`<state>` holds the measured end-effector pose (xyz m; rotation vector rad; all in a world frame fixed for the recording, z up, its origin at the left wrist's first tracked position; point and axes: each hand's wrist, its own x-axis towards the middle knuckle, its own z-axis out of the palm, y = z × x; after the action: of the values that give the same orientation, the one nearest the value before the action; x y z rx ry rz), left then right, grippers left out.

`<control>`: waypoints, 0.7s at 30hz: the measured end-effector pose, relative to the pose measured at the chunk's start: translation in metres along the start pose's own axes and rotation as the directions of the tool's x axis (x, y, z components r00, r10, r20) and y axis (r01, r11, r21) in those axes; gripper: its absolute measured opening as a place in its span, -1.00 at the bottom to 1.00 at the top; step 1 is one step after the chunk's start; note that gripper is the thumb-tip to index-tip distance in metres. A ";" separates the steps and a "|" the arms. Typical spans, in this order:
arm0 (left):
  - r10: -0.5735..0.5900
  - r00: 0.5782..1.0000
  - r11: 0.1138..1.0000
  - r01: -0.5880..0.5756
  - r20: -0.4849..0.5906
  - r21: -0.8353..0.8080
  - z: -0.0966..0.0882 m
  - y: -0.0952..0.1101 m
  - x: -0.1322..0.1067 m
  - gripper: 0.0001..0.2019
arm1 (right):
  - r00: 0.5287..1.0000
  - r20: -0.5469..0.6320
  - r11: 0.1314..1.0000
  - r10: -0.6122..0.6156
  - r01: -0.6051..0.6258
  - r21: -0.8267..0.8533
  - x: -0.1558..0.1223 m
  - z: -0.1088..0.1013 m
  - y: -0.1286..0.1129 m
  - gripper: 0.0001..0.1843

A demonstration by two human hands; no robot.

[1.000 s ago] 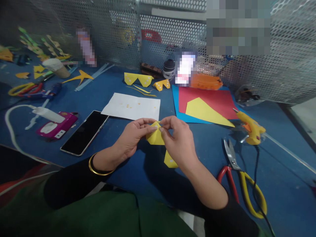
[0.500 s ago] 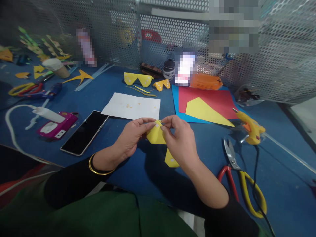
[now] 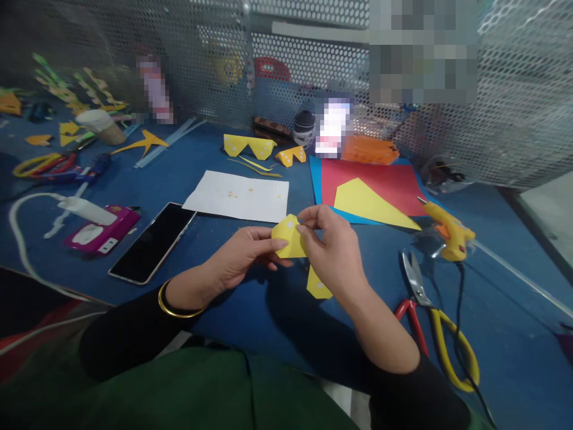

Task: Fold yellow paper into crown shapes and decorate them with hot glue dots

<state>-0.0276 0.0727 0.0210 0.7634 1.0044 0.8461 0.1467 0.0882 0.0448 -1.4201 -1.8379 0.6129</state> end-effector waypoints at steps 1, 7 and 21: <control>-0.012 1.000 1.000 0.012 0.019 0.005 0.000 0.000 0.000 -0.88 | 1.000 0.011 1.000 -0.008 0.008 -0.002 0.000 0.000 0.000 -0.84; -0.064 0.998 0.997 0.064 0.016 -0.035 -0.001 0.004 0.000 -0.94 | 0.999 -0.005 0.999 -0.047 0.047 -0.025 0.003 -0.012 0.004 -0.77; -0.005 0.985 0.955 -0.047 -0.173 -0.293 -0.003 0.010 0.002 -0.90 | 0.677 -0.638 0.529 0.367 -0.716 -0.455 -0.006 -0.148 0.109 -0.58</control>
<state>-0.0324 0.0797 0.0276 0.4504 0.9934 1.0681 0.3298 0.1042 0.0551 -2.4657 -1.1795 -0.2100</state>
